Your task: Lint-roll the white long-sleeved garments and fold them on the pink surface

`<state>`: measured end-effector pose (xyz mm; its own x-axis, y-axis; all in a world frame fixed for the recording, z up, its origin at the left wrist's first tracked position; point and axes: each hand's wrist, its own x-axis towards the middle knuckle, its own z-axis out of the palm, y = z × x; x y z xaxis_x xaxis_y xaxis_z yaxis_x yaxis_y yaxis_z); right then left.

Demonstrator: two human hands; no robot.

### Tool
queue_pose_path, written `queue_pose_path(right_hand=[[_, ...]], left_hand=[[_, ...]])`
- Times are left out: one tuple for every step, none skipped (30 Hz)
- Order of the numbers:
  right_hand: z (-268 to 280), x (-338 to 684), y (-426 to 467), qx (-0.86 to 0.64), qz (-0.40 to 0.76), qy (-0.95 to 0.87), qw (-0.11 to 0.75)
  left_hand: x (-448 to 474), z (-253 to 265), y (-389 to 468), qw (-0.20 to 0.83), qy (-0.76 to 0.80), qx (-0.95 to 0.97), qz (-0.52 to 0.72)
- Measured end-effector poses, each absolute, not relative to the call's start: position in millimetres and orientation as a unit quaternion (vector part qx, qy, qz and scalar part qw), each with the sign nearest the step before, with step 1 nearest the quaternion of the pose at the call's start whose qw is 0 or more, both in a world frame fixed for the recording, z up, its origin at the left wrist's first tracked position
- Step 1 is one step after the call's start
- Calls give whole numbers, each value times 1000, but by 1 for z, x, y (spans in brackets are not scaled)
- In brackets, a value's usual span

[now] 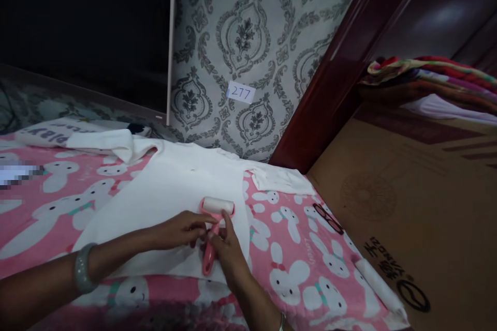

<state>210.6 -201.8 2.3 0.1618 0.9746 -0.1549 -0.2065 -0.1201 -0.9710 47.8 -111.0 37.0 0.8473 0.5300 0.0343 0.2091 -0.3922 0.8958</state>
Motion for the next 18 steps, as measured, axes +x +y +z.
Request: queue_pose_path(right_hand=[[1, 209, -204, -532, 530, -368, 549], [0, 208, -207, -545, 519, -376, 540], [0, 209, -209, -561, 500, -393, 529], [1, 212, -212, -577, 472, -418, 520], [4, 217, -214, -590, 435, -449, 512], [8, 222, -215, -599, 394, -479, 507], [14, 229, -215, -606, 355, -505, 503], [21, 235, -211, -612, 324, -523, 498], [28, 241, -205, -618, 304, -536, 488], [36, 247, -196, -628, 292, -543, 475], [43, 252, -183, -640, 283, -547, 460], [49, 256, -167, -655, 269, -549, 444], [54, 259, -148, -669, 247, -555, 428], [58, 261, -127, -683, 218, -563, 410], [61, 263, -106, -696, 186, -577, 385], [63, 263, -86, -709, 154, -590, 355], [65, 262, -66, -719, 132, -601, 323], [65, 261, -49, -728, 116, -607, 297]], left_hand=[[39, 38, -103, 477, 243, 827, 171], [29, 39, -93, 438, 271, 836, 188], [16, 39, -80, 385, 305, 846, 206], [2, 40, -67, 323, 342, 855, 219], [-14, 39, -53, 265, 372, 862, 222], [-30, 38, -39, 210, 397, 869, 208], [-45, 37, -26, 166, 418, 874, 182], [-59, 34, -14, 134, 438, 876, 152], [-71, 30, -4, 107, 460, 873, 123], [-81, 25, 4, 87, 479, 868, 98], [-88, 20, 10, 75, 494, 862, 80], [-94, 14, 14, 67, 505, 857, 69], [-97, 8, 17, 65, 510, 855, 64], [-99, 2, 18, 67, 510, 855, 63], [-100, -4, 19, 68, 508, 856, 65], [-101, -9, 20, 66, 507, 857, 66], [-101, -13, 21, 62, 506, 858, 66], [-102, -17, 22, 55, 504, 859, 67]])
